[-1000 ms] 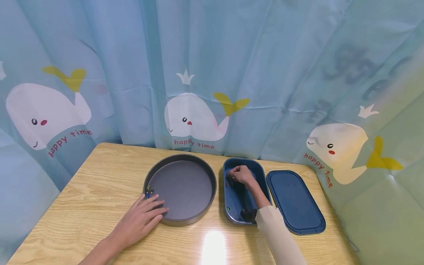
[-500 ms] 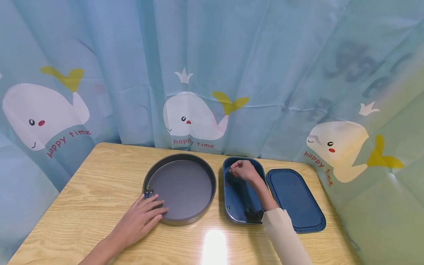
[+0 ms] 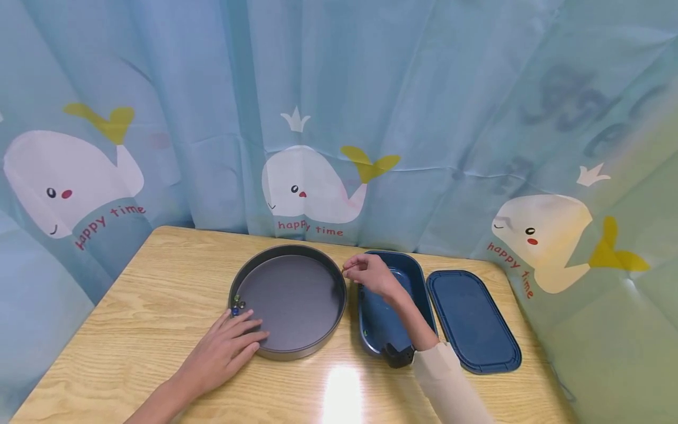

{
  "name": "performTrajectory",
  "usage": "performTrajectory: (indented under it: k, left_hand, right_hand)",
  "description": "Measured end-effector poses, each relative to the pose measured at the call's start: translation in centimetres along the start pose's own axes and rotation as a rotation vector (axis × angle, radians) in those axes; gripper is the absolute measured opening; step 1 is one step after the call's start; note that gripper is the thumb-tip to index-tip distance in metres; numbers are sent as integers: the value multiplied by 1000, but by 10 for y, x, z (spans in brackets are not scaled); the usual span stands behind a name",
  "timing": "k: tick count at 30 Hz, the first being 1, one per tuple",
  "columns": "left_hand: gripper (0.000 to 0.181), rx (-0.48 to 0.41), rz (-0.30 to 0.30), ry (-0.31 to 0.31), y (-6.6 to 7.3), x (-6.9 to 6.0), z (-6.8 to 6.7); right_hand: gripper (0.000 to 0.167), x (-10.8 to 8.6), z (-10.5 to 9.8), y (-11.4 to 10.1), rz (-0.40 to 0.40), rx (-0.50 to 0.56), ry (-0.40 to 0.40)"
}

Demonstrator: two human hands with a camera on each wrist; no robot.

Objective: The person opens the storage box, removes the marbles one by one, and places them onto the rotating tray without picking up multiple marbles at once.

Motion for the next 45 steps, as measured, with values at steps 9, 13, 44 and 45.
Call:
performTrajectory:
  k: [9, 13, 44, 45]
  left_hand:
    - [23, -11, -18, -9, 0, 0, 1]
    - [23, -2, -13, -4, 0, -1, 1]
    - [23, -1, -16, -2, -1, -1, 0]
    - [23, -3, -18, -3, -1, -1, 0]
  right_hand:
    - [8, 2, 33, -13, -69, -45, -68]
    - [8, 2, 46, -14, -71, -64, -89]
    - [5, 18, 95, 0, -84, -171, -105]
    - [5, 18, 96, 1, -80, -176, -105]
Point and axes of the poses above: each hand's wrist, its own x-axis towards the middle knuckle, its own z-axis out of the palm, y = z × x, the point moved 3 cm from there along x, towards the middle knuckle, and after that the axes turned 15 degrees about -z, right-handed, at the moved point
